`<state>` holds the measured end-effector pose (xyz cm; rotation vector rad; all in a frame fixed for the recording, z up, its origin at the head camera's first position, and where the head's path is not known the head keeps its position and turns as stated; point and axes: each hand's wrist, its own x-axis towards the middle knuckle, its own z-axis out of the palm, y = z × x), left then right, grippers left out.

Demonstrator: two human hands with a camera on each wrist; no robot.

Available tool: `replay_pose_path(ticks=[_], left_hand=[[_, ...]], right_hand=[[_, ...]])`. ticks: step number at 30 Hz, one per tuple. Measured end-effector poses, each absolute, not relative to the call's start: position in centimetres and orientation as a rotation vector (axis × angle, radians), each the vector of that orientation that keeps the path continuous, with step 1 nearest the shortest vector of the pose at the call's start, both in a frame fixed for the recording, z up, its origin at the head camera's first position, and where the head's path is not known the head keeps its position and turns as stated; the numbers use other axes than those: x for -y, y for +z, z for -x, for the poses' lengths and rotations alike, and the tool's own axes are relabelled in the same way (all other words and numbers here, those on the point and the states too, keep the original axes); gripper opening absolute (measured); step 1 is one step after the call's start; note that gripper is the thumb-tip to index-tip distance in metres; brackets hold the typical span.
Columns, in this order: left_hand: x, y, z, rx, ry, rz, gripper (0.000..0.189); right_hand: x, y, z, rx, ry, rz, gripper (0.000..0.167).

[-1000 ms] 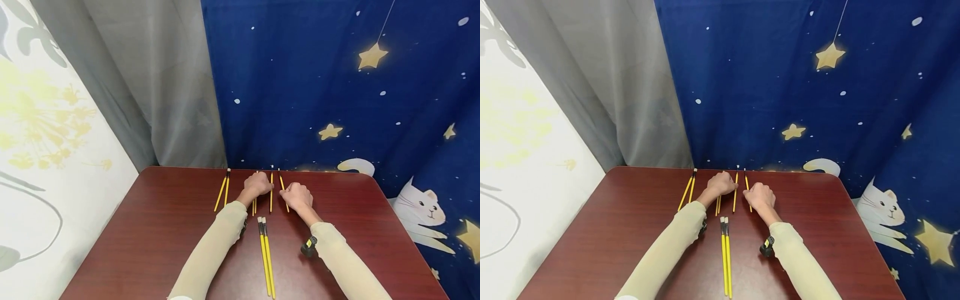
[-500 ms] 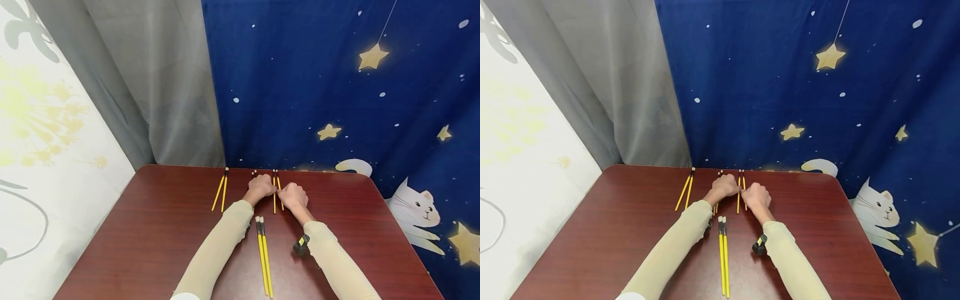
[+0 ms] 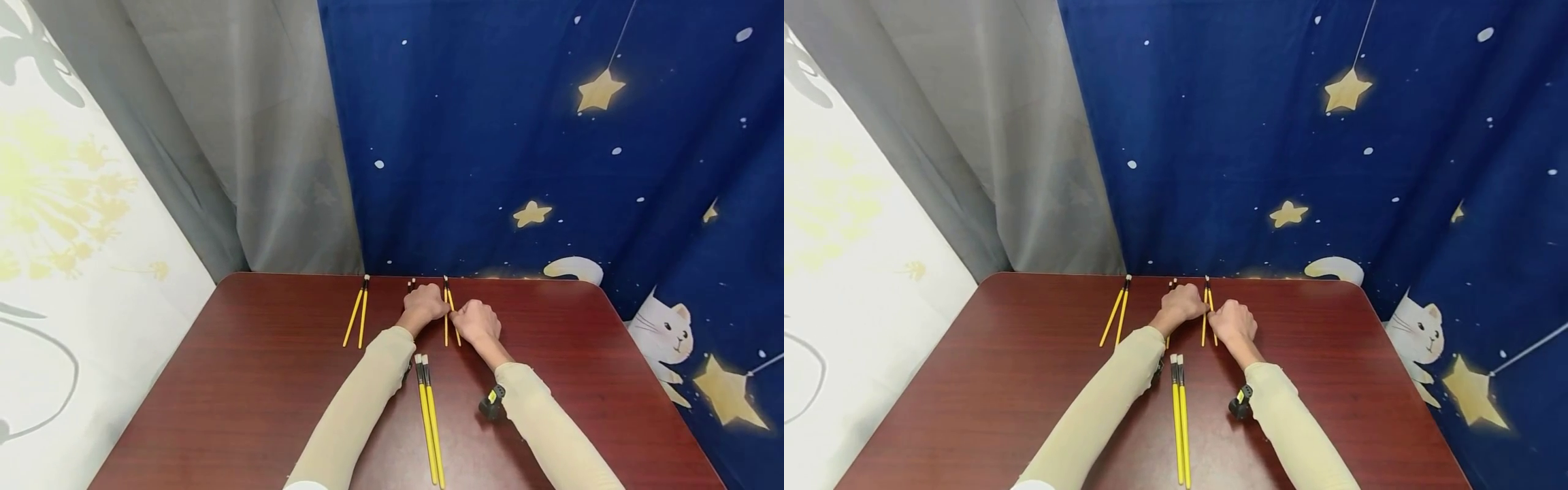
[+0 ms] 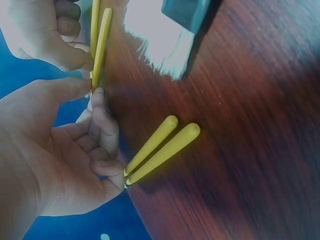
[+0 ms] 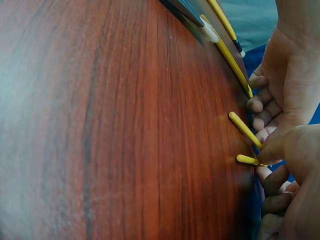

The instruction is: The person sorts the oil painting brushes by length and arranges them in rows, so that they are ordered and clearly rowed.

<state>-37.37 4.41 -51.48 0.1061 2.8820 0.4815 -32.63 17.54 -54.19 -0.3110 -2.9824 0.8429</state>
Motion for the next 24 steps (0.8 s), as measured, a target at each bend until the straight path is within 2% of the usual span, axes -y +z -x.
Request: replay_pose_path(ticks=[6, 16, 24], left_hand=[[-4.7, -51.6, 37.2, -2.888, 0.471, -0.107, 0.035], [-4.8, -51.5, 36.6, -2.931, 0.49, -0.128, 0.026], [-5.1, -51.3, 36.5, -2.92, 0.511, -0.132, 0.027]], right_hand=[[-17.5, -54.2, 32.6, 2.984, 0.842, 0.308, 0.04], [-17.4, -54.5, 32.7, 2.989, 0.863, 0.314, 0.044], [-17.5, -54.3, 32.6, 2.956, 0.857, 0.286, 0.044]])
